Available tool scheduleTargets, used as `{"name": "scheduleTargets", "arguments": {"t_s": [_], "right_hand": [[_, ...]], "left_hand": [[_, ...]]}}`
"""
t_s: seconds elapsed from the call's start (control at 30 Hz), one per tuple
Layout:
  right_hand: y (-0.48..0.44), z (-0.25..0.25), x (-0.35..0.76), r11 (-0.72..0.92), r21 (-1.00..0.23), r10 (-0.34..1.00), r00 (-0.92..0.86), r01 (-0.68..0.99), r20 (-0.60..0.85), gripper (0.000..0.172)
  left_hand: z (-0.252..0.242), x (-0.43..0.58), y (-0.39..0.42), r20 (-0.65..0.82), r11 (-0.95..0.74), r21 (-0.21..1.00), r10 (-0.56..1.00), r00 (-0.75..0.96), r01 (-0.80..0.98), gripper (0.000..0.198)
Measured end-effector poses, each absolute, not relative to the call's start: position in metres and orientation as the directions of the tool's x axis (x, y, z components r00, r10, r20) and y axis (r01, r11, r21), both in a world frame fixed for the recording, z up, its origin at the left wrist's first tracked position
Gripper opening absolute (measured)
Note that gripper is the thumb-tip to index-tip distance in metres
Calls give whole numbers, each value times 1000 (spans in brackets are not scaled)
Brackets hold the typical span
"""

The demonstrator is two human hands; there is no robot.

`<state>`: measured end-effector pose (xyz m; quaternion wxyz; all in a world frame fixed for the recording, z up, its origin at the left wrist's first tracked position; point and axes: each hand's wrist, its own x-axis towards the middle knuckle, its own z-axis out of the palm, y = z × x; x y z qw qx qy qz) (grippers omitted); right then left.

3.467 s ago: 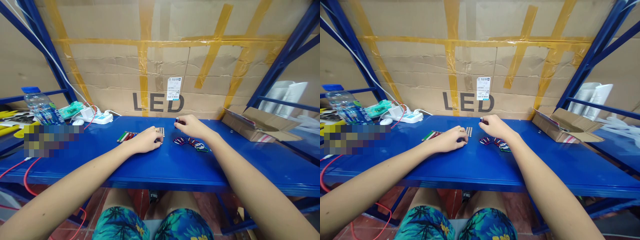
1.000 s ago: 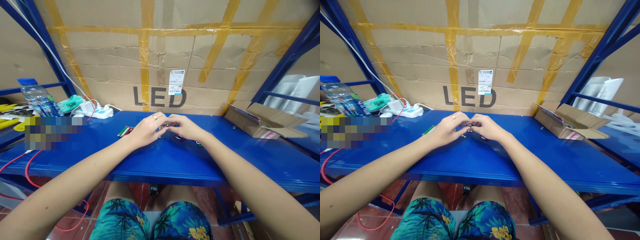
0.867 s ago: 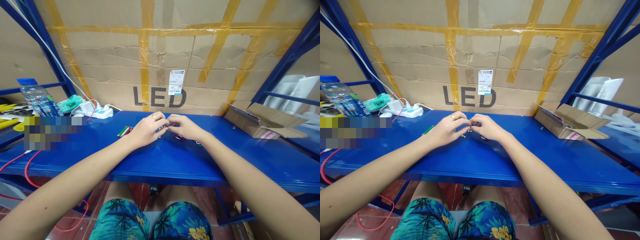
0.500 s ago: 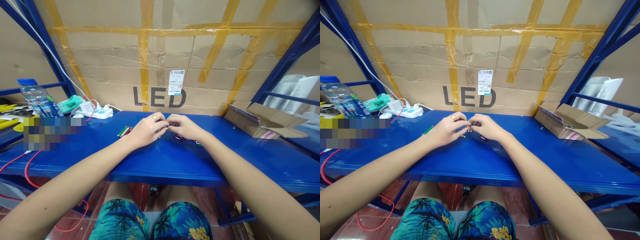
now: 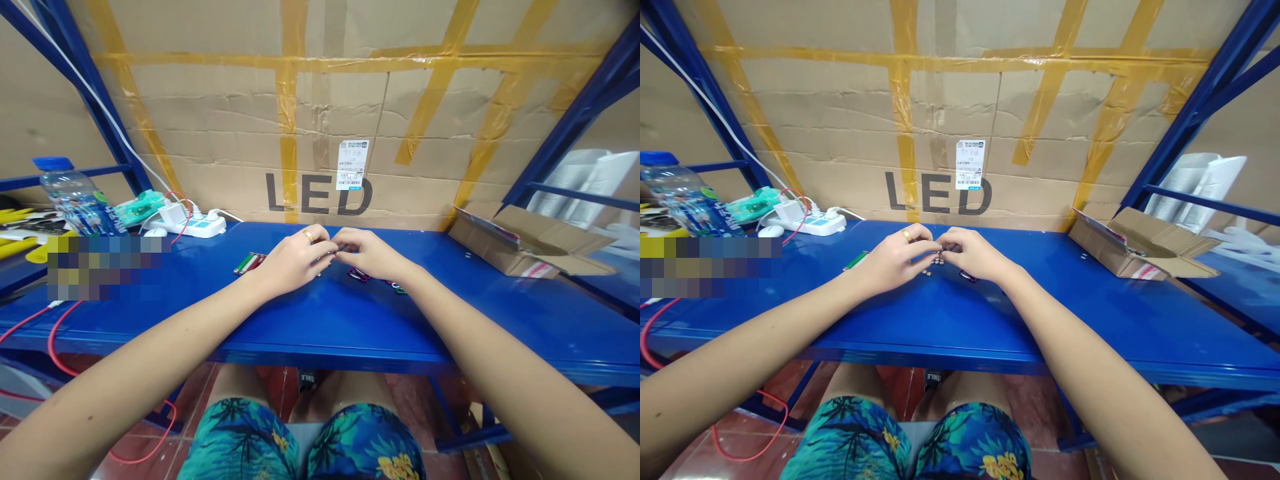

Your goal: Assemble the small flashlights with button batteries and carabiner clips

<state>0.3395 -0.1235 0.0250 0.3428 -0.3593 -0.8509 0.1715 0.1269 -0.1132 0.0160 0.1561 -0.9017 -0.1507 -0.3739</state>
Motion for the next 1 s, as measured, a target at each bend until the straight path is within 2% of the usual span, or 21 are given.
{"name": "scheduleTargets", "arguments": {"t_s": [0.13,0.27,0.43,0.57,0.63,0.77,0.87,1.0], "right_hand": [[-123,26,340,686,-531,727,-491,498,479,10],[-122,24,340,689,-508,725,-497,517,478,8],[-122,21,336,678,-499,735,-498,540,459,4],[-123,23,335,663,-564,748,-466,493,472,3],[-124,25,336,663,-590,747,-454,460,486,4],[-124,26,337,649,-616,759,-440,447,480,5],[-125,28,338,579,-700,803,-441,419,400,9],[-126,32,342,421,-830,844,-493,365,211,15]], "left_hand": [[17,128,-117,715,-859,-270,124,688,435,21],[17,132,-119,698,-832,-272,175,694,483,21],[14,134,-117,670,-847,-192,255,697,495,16],[13,132,-115,704,-892,-36,298,645,451,3],[15,130,-115,725,-898,31,322,608,439,4],[22,124,-115,722,-895,37,331,608,444,5],[27,119,-114,638,-887,21,366,677,461,10],[27,113,-109,437,-871,-11,437,786,491,17]]}}
